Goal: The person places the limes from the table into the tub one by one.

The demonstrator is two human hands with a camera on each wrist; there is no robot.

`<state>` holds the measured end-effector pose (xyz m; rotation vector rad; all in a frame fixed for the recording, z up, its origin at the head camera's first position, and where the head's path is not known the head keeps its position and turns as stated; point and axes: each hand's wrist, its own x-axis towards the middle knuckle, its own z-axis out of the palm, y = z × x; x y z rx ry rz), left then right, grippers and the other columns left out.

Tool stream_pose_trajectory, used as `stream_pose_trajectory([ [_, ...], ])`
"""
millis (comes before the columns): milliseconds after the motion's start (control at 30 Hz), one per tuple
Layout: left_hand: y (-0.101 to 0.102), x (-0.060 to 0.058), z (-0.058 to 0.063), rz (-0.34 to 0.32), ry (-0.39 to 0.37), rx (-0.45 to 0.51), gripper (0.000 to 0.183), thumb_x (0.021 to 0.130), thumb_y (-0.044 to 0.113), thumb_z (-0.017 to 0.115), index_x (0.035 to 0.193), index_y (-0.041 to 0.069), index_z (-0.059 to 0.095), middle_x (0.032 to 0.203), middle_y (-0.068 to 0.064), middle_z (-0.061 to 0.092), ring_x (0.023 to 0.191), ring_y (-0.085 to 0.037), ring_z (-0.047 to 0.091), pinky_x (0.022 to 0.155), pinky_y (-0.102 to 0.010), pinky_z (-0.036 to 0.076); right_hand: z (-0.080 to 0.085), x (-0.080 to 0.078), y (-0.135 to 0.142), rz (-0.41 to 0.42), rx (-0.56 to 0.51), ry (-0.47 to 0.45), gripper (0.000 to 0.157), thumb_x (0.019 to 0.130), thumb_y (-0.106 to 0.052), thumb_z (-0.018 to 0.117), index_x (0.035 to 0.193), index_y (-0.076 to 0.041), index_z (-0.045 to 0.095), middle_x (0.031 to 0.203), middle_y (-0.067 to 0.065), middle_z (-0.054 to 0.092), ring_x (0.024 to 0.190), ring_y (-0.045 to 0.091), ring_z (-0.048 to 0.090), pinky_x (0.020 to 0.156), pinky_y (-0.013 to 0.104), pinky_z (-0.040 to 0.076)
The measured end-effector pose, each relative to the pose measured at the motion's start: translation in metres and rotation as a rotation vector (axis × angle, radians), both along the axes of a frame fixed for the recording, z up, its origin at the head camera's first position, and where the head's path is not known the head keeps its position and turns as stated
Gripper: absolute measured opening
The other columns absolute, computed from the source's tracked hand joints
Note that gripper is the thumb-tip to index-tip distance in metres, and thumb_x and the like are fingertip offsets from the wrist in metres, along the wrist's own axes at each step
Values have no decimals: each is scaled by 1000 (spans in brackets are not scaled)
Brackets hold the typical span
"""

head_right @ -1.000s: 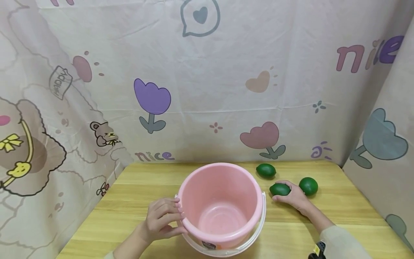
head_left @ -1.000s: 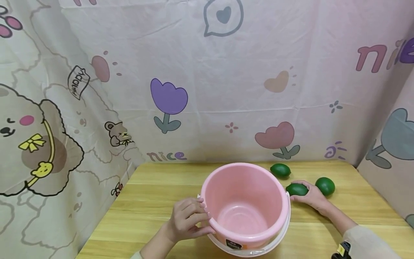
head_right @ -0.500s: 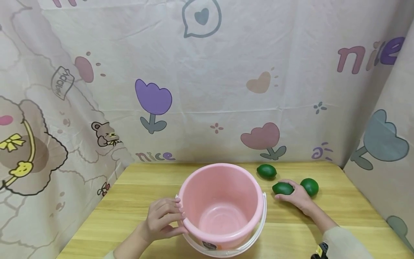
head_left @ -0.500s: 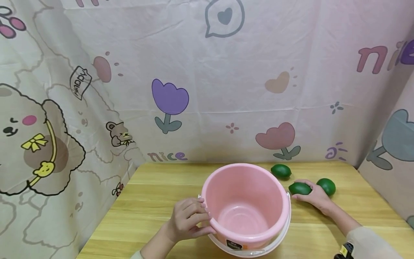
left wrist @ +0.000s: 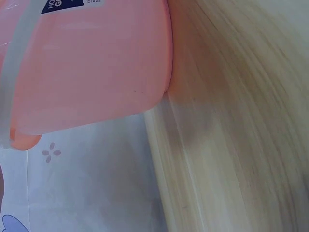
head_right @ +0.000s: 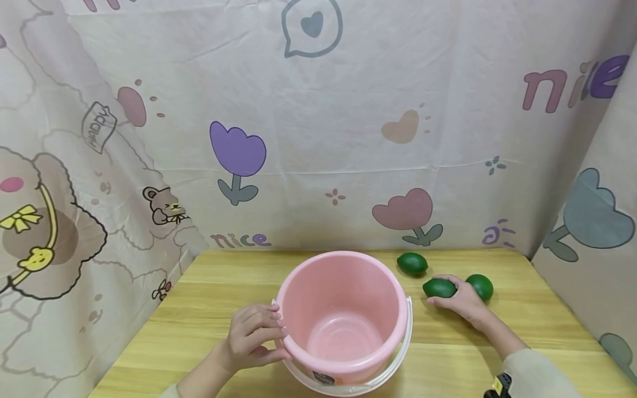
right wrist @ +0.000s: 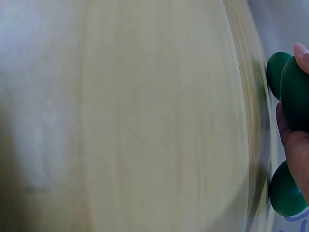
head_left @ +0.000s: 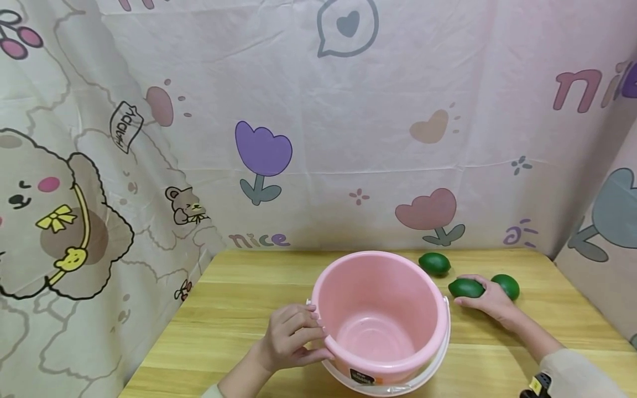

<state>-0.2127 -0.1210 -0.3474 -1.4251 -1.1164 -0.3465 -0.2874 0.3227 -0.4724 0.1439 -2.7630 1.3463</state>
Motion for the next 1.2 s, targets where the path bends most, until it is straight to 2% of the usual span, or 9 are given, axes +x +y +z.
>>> stream_pose_trajectory([
  [700,-1,-2,-2,-7,-15,10,39,80,47,61,65,11,62,63,3,58,62,-10,56,60,-22,56,10,1,3,10,54,34,68,73,-32,75,129,-7,46,119,27,50,95,30,51,70,28,44],
  [1033,0,-2,-1,-8,-25,12,37,80,46,63,66,11,62,63,4,58,61,-10,55,60,-22,56,19,6,2,22,32,46,66,71,-28,77,126,-6,48,115,26,52,89,26,52,68,29,46],
  [1200,0,-2,-2,-6,-26,12,37,80,46,62,66,12,62,63,4,58,62,-10,55,61,-22,56,24,8,0,26,76,77,65,71,-29,77,125,-6,48,112,26,55,86,21,53,66,28,46],
])
